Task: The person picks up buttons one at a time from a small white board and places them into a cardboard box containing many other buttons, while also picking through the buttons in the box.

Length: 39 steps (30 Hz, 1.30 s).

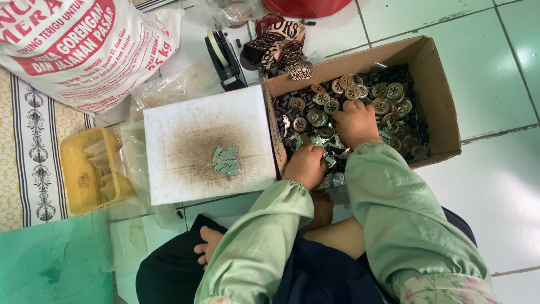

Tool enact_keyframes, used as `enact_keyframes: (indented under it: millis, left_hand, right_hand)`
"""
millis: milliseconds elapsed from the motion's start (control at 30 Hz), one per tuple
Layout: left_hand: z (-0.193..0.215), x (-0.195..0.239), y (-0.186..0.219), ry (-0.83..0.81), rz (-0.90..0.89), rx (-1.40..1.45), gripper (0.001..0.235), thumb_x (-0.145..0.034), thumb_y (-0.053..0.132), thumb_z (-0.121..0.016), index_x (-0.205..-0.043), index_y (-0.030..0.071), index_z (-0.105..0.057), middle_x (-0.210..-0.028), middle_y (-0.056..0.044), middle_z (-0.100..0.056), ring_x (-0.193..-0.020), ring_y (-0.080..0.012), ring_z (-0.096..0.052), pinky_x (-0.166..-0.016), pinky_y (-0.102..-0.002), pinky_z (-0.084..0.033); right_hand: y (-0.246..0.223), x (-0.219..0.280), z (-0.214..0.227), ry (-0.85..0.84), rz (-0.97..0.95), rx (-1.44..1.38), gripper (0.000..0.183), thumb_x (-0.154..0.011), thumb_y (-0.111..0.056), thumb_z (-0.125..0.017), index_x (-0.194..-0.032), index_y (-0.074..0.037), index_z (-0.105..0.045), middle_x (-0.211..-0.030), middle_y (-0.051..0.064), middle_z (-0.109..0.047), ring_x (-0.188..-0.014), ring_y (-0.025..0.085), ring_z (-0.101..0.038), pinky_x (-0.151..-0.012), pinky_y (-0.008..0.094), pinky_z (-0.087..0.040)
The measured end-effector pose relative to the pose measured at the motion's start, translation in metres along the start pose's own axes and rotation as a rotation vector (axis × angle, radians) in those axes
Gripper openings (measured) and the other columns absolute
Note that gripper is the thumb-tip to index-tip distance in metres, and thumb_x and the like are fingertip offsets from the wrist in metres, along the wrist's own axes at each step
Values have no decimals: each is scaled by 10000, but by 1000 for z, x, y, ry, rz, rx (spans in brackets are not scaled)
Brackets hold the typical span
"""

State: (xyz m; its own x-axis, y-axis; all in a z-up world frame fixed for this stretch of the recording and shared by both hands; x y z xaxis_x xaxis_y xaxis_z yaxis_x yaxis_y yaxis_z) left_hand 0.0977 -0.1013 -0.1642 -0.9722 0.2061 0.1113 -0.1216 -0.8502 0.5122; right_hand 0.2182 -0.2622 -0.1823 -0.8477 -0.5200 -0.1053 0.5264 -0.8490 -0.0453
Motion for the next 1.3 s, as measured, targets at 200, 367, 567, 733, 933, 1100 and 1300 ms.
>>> enact_keyframes:
  millis: [200,367,567,733,933,1100,1300]
  left_hand:
    - [6,12,10,227,-84,-5,96,-850,174,-621,-882,104,-564,-901,-108,-583,-911,-350,-682,-776,-452,-588]
    - [40,38,29,356,-99,60,59,-885,150,-612,-884,117,-563,-869,-93,-571,-866,-322,-686,-722,-410,-604]
    - [59,75,34,460,31,197,71,-905,137,-639,-942,99,-592,-863,-110,-596,-836,-339,-703,-668,-452,-629]
    - [99,121,32,592,30,271,90,-866,138,-691,-926,137,-624,-805,-62,-621,-770,-286,-709,-649,-404,-627]
    - [164,180,-37,705,84,174,80,-833,140,-748,-851,142,-670,-743,-62,-669,-738,-286,-713,-604,-384,-616]
    - [167,187,-104,1012,199,155,124,-812,77,-776,-851,132,-672,-747,-41,-655,-718,-214,-694,-602,-296,-592]
    - [201,174,-107,962,138,-21,83,-872,83,-751,-874,129,-682,-733,-23,-605,-706,-230,-667,-643,-345,-585]
  right_hand:
    - [13,-1,25,-88,-80,-356,175,-954,-205,-692,-1072,-127,-795,-1071,126,-684,-1150,384,-653,-950,545,-569]
    - [-1,15,77,-102,-304,-732,228,-1003,-119,-625,-1182,-38,-740,-1110,194,-675,-1128,409,-656,-918,568,-589]
    - [-12,38,91,9,-423,-920,183,-1015,-164,-705,-1164,-63,-738,-1059,174,-694,-1055,352,-679,-820,514,-604]
    - [-59,63,123,38,-502,-1006,158,-1022,-151,-700,-1150,-62,-728,-955,133,-700,-870,220,-652,-676,418,-589]
    - [-145,76,132,50,-440,-983,163,-885,-122,-791,-1045,-156,-779,-920,70,-753,-899,176,-710,-815,366,-592]
    - [-212,41,122,211,-334,-1128,128,-946,-78,-744,-1072,-57,-755,-923,140,-748,-888,220,-709,-805,420,-586]
    - [-250,11,108,332,34,-855,125,-873,48,-778,-965,-33,-756,-833,122,-714,-793,281,-719,-697,370,-603]
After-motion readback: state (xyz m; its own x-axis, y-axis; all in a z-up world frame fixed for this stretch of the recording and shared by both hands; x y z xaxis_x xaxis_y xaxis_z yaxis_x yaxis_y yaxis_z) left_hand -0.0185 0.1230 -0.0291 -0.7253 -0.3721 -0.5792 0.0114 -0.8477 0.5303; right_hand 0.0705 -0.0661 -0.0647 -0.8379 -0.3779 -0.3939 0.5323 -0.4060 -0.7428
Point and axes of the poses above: each hand's wrist, its own x-axis away from the middle knuckle, its own z-axis out of the back of the hand, y = z × x, the point moved 1 cm from there along -x, towards the middle knuckle
